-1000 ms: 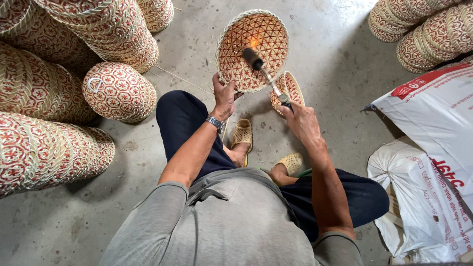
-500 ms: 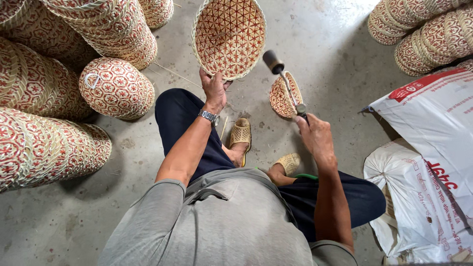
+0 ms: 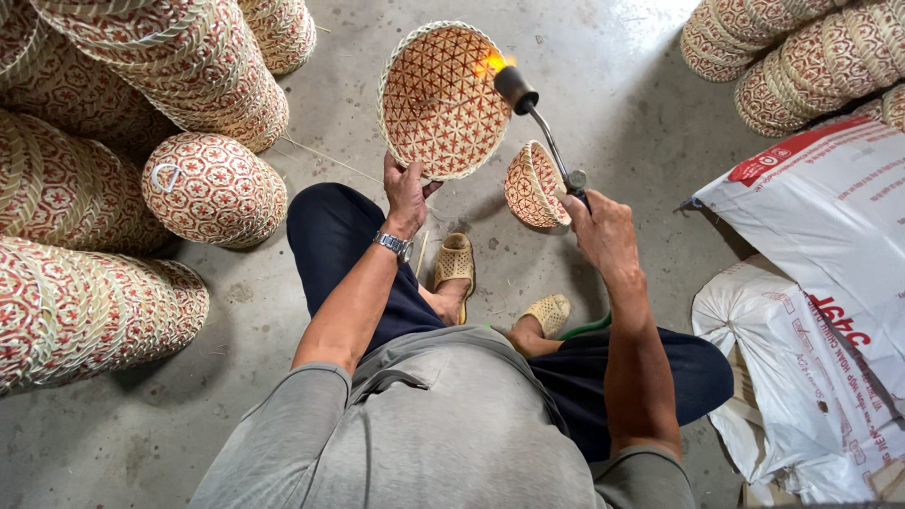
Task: The person sits on the floor and uses a handheld blowtorch to apply heat to the surface of woven baskets. They systematically rotate each basket to treat the exterior and interior surfaces, then place the finished items into a stack.
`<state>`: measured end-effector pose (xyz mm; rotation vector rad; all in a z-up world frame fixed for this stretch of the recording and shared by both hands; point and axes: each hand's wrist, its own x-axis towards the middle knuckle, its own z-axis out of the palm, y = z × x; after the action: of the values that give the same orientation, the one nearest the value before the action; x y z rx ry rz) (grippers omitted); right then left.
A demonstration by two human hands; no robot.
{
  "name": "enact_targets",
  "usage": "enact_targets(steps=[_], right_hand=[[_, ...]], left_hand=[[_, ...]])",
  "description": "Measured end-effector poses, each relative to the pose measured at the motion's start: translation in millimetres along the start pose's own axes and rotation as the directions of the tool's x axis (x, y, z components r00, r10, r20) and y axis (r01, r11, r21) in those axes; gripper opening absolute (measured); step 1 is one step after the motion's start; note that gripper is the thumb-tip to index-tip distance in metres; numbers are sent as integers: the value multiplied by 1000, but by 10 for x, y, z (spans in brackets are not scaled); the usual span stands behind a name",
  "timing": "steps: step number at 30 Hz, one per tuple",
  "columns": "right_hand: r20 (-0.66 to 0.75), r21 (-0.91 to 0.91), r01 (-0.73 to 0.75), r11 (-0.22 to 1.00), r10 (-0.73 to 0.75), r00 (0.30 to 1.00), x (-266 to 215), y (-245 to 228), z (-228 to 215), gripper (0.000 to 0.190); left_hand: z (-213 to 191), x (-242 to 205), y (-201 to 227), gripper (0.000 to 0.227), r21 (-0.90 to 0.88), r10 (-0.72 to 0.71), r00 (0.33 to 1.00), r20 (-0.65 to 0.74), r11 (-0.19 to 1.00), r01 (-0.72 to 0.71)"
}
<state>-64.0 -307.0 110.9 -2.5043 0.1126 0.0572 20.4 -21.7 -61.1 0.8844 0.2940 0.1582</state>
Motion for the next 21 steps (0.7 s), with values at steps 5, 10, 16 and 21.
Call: enact_targets(steps=[5,10,16,21], right_hand=[[-72,-101,167,981,-174,982,9,48,46,46],[-3,-37,41,999,-41,999,-52,69,18,45],[34,123,1,992,-5,999,68,-1,-265,45],[167,193,-195,962,163,972,-129,14,-530,47]], left_hand=[[67,-39,51,47,42,-54,998,18,998,53],[46,20,166,47,86,-89,995,56,993,84],[-111,309,145,38,364,173,964,201,901,-238],[-286,723,448,45,695,143,988,65,704,-148]])
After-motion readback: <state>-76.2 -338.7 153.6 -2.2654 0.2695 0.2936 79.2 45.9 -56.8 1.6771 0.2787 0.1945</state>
